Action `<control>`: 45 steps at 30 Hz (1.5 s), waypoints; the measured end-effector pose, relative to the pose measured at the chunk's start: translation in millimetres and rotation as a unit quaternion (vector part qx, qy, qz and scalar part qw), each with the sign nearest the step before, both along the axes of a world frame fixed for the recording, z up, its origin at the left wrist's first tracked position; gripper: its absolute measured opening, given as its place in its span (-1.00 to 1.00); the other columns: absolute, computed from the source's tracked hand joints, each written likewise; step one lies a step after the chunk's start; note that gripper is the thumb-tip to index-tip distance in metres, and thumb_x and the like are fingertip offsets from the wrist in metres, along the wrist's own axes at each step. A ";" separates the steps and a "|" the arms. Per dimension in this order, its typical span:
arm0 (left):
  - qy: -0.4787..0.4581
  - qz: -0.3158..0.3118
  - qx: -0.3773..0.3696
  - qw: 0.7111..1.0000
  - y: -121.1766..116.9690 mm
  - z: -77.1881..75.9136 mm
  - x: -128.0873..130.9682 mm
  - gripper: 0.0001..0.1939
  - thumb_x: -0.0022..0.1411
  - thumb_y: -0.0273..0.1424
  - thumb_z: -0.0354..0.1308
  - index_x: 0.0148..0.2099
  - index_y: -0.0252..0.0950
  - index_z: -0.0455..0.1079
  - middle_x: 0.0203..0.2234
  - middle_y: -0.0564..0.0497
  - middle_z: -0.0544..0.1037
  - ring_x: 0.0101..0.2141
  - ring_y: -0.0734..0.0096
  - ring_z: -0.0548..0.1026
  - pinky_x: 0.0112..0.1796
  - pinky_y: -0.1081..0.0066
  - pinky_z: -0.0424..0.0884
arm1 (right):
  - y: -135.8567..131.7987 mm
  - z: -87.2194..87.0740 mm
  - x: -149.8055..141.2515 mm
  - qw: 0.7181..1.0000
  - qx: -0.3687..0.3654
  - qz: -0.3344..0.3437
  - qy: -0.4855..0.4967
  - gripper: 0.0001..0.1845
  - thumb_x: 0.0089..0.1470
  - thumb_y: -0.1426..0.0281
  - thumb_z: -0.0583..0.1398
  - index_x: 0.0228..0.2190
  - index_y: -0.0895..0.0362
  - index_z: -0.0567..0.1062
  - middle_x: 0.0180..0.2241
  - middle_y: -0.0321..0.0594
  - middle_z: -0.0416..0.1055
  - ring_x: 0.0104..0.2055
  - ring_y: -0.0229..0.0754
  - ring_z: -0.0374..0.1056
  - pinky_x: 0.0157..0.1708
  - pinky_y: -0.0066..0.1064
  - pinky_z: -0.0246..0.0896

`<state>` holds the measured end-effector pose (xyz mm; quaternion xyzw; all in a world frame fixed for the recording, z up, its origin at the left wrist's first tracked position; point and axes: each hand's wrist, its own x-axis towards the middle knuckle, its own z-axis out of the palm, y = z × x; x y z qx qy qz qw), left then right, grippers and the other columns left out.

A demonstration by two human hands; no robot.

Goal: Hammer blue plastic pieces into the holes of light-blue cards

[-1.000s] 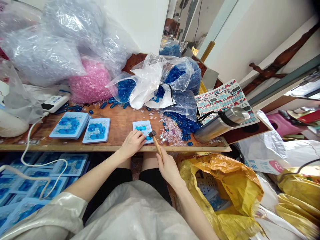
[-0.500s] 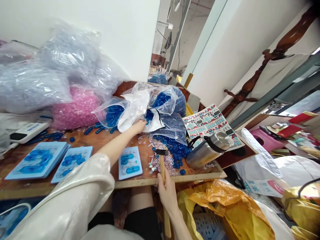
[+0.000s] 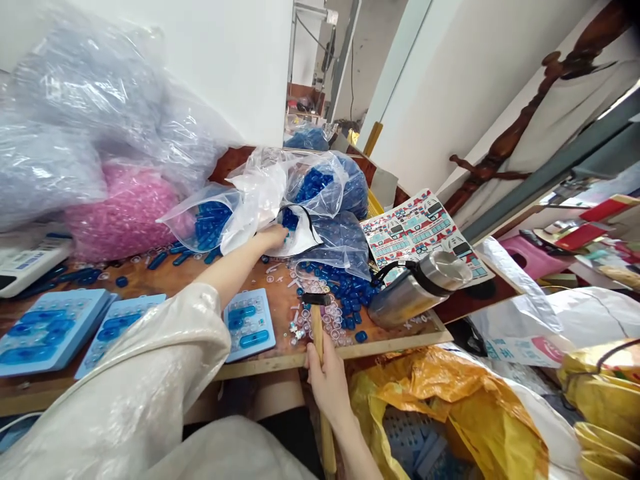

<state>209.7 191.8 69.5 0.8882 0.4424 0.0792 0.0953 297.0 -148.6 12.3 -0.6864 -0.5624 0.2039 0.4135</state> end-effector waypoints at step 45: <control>-0.038 -0.013 0.052 0.998 -234.4 -30.5 -121.1 -0.19 -0.19 0.10 0.17 0.10 -0.15 0.21 0.14 -0.19 0.08 0.14 -0.10 0.00 0.07 -0.12 -0.09 | 1.1 19.8 -28.2 0.993 -0.065 0.048 0.092 -0.60 0.12 0.15 -0.04 -0.12 0.14 0.29 -0.57 -0.32 0.26 -0.59 -0.28 0.18 -0.55 -0.47 0.12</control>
